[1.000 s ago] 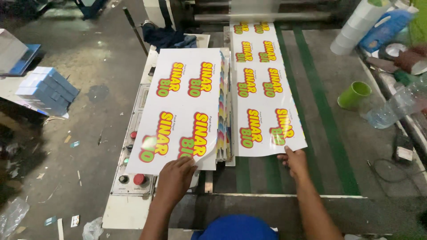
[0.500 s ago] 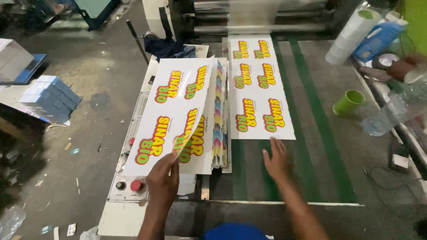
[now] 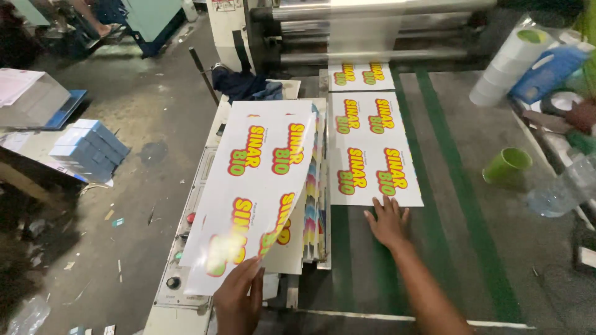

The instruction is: Organizing and stacking printed label sheets onto a machine's input tray.

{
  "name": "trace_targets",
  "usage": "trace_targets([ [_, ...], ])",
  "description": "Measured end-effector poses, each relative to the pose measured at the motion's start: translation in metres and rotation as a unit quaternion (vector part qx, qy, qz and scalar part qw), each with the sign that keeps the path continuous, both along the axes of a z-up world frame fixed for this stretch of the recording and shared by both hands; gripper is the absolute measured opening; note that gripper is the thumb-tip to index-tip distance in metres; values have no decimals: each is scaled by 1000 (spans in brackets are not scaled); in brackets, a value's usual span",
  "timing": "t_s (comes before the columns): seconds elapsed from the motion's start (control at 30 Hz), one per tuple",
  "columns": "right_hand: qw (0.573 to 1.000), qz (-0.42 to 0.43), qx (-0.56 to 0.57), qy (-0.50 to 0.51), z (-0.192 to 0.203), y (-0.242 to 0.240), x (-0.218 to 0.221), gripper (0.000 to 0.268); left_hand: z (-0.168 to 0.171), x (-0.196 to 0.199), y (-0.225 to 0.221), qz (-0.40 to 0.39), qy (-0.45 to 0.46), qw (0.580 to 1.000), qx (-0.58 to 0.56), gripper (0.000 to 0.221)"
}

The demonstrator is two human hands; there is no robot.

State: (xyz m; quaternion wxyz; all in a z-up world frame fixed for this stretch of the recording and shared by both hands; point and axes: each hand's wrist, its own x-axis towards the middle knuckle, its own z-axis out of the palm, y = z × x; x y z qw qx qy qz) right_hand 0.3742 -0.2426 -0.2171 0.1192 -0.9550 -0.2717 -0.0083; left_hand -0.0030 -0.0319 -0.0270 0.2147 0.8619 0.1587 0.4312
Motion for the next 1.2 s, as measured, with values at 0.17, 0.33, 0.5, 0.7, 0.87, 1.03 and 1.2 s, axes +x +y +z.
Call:
trace_targets([
  [0.17, 1000, -17, -1, 13, 2, 21, 40, 66, -19, 11, 10, 3, -9, 999, -43, 23],
  [0.33, 999, -17, 29, -26, -4, 36, 70, 65, -30, 25, 15, -38, -7, 999, -24, 27],
  [0.5, 910, 4, 365, 199, -12, 25, -4, 53, -45, 38, 12, -85, -32, 996, 12, 39],
  [0.7, 636, 75, 500, 583, 47, -12, -165, 53, -48, 75, -47, -166, -30, 984, 54, 43],
  [0.87, 616, 150, 532, 561, -9, -59, -194, 59, -45, 83, -81, -224, 111, 957, 145, 41],
  [1.03, 628, -236, 606, 428, -3, -83, -178, 40, -28, 70, -80, -337, 170, 917, 130, 45],
  [1.2, 649, -264, 624, 346, 0, -140, -152, 34, -35, 52, -14, -205, 179, 949, 157, 38],
])
